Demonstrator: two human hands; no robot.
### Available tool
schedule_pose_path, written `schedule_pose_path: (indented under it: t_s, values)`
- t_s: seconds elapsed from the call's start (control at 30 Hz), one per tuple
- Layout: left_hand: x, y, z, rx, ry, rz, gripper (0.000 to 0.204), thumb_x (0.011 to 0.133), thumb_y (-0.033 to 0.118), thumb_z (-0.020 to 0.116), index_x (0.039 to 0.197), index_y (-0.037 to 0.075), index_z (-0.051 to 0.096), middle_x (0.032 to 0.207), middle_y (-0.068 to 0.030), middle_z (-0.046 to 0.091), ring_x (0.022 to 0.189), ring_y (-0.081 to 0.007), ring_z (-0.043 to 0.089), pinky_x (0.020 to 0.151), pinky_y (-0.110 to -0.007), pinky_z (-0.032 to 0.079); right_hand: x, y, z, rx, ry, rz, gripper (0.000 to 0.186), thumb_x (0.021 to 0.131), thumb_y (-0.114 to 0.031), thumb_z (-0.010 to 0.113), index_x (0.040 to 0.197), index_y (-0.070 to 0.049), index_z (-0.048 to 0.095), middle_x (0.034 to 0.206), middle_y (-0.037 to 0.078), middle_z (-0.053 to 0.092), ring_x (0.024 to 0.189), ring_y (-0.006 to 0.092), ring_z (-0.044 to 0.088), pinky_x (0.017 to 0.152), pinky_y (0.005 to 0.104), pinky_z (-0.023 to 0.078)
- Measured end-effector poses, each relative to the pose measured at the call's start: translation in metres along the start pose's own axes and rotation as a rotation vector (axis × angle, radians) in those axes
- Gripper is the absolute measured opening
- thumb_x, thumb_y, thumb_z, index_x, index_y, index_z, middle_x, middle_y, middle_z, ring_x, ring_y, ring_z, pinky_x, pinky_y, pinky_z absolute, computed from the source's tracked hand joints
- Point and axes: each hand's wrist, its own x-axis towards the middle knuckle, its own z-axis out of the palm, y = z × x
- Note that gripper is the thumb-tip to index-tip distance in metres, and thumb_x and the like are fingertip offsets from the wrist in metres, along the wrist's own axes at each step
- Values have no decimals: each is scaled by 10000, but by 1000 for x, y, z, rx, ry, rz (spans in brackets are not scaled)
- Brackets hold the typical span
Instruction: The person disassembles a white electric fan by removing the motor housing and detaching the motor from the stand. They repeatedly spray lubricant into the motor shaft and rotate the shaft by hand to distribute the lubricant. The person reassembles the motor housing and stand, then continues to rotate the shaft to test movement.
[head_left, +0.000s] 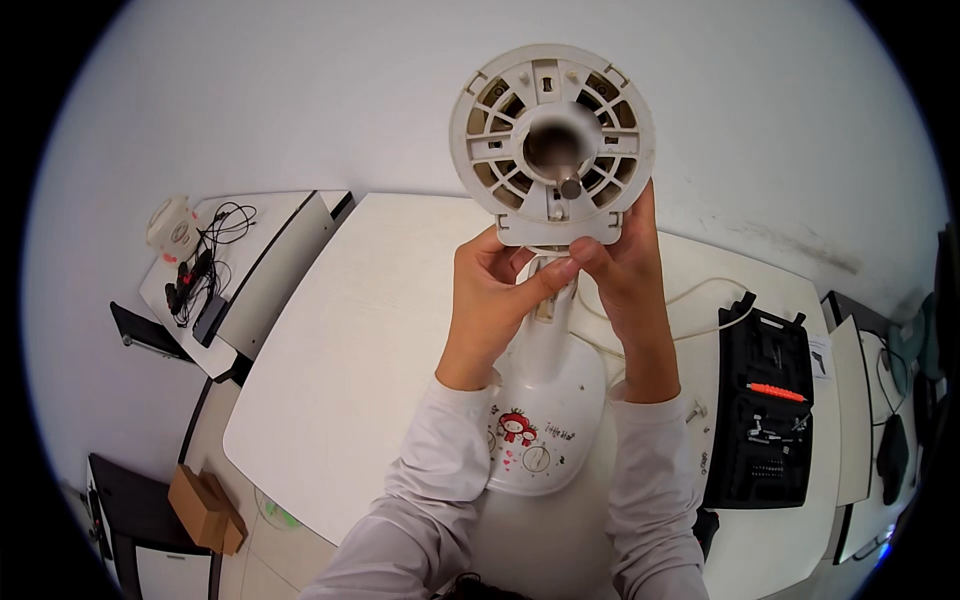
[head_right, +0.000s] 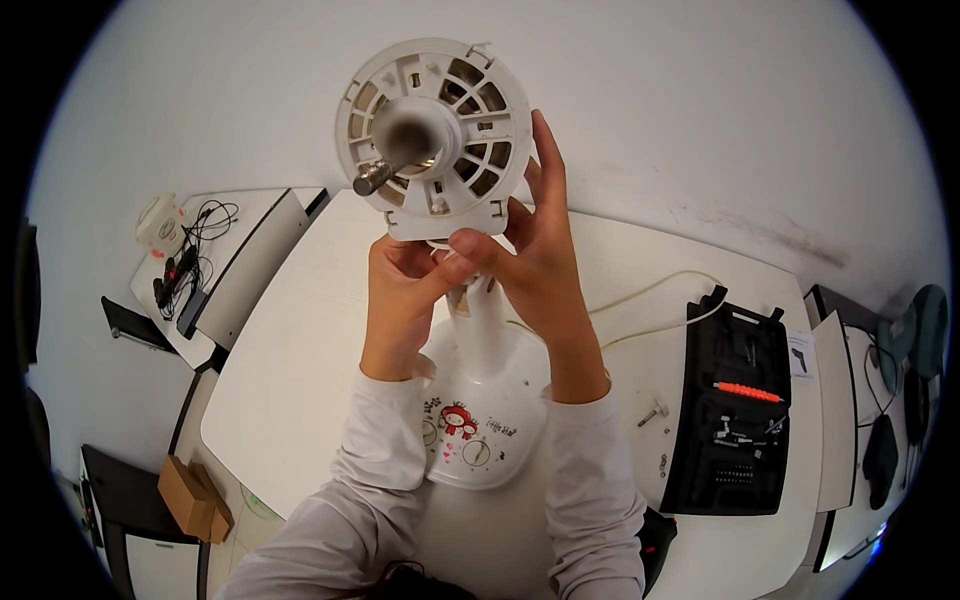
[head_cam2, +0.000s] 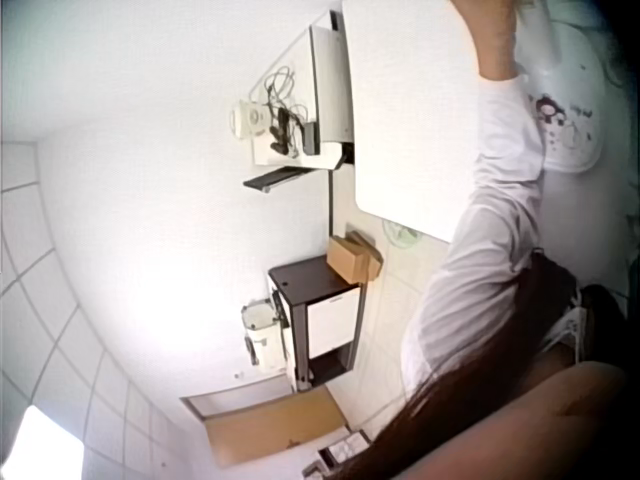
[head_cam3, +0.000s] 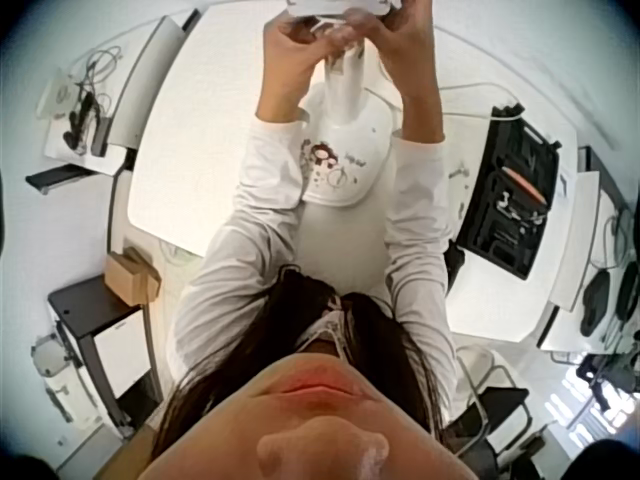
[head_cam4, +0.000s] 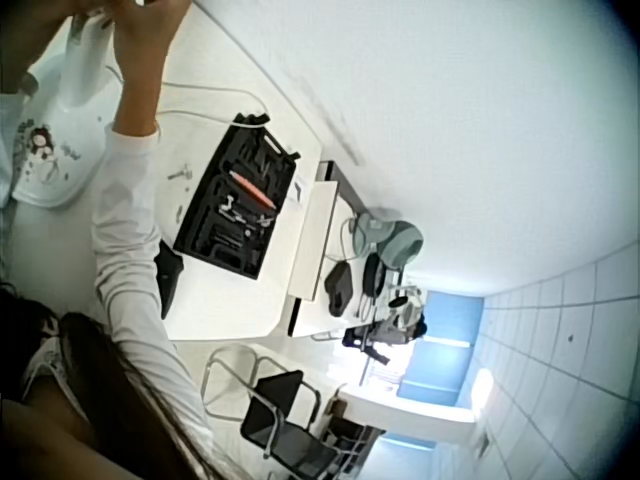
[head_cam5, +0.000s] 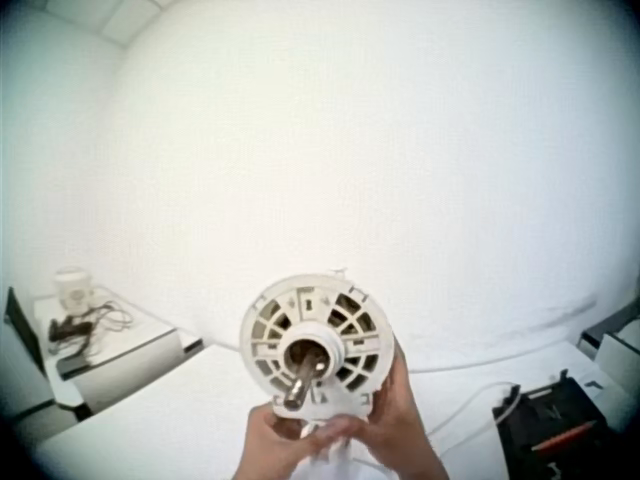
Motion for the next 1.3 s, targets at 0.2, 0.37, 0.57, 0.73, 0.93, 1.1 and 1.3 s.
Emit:
schedule_pose_path:
  t_s: [0.2, 0.37, 0.57, 0.73, 0.93, 1.1, 1.3]
  values:
    - [0, 3, 8, 37, 60, 6, 334, 725, 6, 707, 1034, -46, 590, 1008, -109, 631, 948, -171, 595, 869, -304, 465, -2, 8, 11, 19, 53, 28, 811, 843, -259, 617, 1412, -41, 81, 1352, 169, 324, 1056, 233, 530, 820, 313, 481]
    - [1, 1, 6, 61, 66, 22, 325, 732, 2, 693, 1037, -43, 591, 1000, -101, 634, 939, -158, 598, 854, -298, 470, -2, 8, 16, 30, 64, 31, 768, 879, -320, 573, 1402, -26, 95, 1348, 181, 322, 994, 219, 556, 783, 294, 482]
    - [1, -1, 7, 33, 88, 22, 340, 721, -15, 686, 1043, -47, 583, 987, -102, 632, 932, -166, 599, 836, -296, 477, 0, 4, 15, 19, 109, 73, 800, 824, -283, 656, 1395, -32, 155, 1320, 171, 351, 998, 232, 552, 766, 302, 491]
    - [0, -10, 4, 16, 129, -14, 336, 702, -22, 690, 1017, -55, 576, 940, -96, 629, 881, -164, 605, 776, -278, 491, -2, 10, 20, -104, 245, 46, 945, 661, -247, 790, 1390, -40, 227, 1278, 156, 354, 1012, 265, 537, 806, 347, 488]
    - [-7, -11, -2, -49, 118, 99, 268, 713, 54, 731, 894, -25, 550, 906, -103, 620, 809, -159, 610, 755, -276, 492, -7, 15, 13, -229, 153, -83, 990, 615, -252, 797, 1411, -91, 231, 1326, 152, 310, 1120, 295, 466, 932, 396, 413]
    - [-10, -14, -27, 171, -105, 97, 301, 925, 302, 478, 1147, 100, 499, 1111, -30, 561, 1051, -160, 529, 923, -356, 412, -6, 28, -18, -192, 29, -113, 889, 660, -252, 740, 1400, -127, 263, 1222, 277, 347, 1029, 384, 528, 854, 382, 455]
    - [-1, -16, 13, 229, 171, 128, 398, 888, 304, 532, 1221, 93, 472, 1195, -92, 530, 1102, -249, 521, 906, -425, 466, 0, 42, -42, -34, -74, -142, 752, 745, -225, 656, 1387, -112, 282, 1177, 263, 459, 915, 333, 586, 769, 352, 483]
